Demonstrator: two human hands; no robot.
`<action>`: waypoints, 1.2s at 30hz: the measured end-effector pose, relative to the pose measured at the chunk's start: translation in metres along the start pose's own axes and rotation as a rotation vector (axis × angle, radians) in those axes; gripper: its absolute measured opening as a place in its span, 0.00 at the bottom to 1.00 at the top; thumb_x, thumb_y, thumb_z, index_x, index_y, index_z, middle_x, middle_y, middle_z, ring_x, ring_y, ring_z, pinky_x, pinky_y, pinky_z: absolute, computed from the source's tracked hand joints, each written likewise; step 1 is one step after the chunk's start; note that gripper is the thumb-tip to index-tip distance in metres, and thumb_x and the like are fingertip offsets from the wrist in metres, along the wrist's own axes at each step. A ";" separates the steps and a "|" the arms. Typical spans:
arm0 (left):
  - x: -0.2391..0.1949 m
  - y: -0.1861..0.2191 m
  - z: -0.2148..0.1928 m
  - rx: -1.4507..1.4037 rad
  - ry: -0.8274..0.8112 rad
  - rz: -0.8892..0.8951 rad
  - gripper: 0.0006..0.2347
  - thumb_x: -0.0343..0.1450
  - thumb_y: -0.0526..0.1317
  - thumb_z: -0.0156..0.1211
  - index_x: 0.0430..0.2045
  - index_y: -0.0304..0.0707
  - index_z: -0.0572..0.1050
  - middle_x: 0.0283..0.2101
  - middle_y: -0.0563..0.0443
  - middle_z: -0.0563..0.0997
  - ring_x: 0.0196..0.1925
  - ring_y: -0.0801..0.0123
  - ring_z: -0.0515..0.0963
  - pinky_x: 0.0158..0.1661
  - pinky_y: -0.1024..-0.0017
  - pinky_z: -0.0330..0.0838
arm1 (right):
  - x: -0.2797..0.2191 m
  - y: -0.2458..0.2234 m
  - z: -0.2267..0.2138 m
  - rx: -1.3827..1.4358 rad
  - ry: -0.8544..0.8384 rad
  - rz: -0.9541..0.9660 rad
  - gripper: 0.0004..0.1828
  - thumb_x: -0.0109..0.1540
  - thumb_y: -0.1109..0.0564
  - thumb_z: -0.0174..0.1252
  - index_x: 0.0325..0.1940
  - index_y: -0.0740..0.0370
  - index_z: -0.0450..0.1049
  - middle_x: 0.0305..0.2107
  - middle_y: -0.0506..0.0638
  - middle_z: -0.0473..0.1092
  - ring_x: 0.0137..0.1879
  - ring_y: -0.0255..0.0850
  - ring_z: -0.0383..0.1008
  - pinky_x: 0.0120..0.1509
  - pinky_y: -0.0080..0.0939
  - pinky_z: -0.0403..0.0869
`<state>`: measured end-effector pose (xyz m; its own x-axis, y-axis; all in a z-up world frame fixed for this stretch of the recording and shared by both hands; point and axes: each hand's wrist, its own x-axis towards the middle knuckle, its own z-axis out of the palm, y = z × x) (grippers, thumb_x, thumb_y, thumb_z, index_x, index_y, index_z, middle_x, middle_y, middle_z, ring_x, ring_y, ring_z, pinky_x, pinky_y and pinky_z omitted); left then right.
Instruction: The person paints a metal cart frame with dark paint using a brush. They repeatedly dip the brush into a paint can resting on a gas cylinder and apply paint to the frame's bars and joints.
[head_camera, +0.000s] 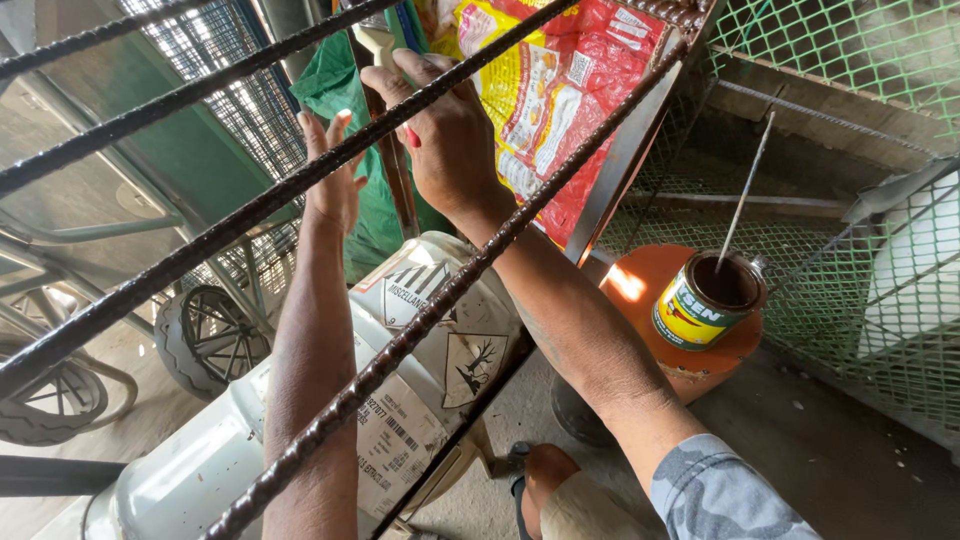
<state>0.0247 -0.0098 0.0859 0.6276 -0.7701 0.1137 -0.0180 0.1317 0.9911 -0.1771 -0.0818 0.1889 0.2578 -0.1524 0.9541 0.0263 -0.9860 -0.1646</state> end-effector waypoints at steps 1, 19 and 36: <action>0.001 -0.001 0.001 -0.029 -0.019 0.004 0.53 0.61 0.80 0.24 0.75 0.38 0.44 0.79 0.34 0.40 0.80 0.39 0.43 0.68 0.30 0.32 | 0.000 0.001 0.003 0.014 -0.043 0.023 0.21 0.61 0.66 0.57 0.59 0.56 0.75 0.52 0.56 0.72 0.58 0.55 0.72 0.64 0.53 0.73; 0.004 -0.017 -0.003 -0.027 0.008 0.045 0.53 0.61 0.80 0.24 0.74 0.37 0.48 0.77 0.29 0.44 0.77 0.33 0.50 0.67 0.30 0.35 | -0.015 0.008 0.006 0.018 -0.158 0.082 0.18 0.62 0.65 0.55 0.55 0.59 0.77 0.43 0.54 0.73 0.52 0.53 0.73 0.61 0.53 0.72; 0.006 -0.024 -0.009 -0.106 0.075 0.034 0.52 0.62 0.80 0.22 0.75 0.40 0.47 0.76 0.24 0.47 0.78 0.31 0.43 0.67 0.28 0.33 | -0.097 0.006 0.024 -0.007 -0.313 0.159 0.17 0.60 0.66 0.58 0.52 0.57 0.78 0.41 0.51 0.76 0.49 0.47 0.74 0.57 0.48 0.73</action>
<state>0.0360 -0.0115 0.0616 0.6843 -0.7161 0.1375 0.0401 0.2253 0.9735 -0.1790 -0.0715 0.0893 0.5417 -0.2773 0.7935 -0.0445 -0.9522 -0.3023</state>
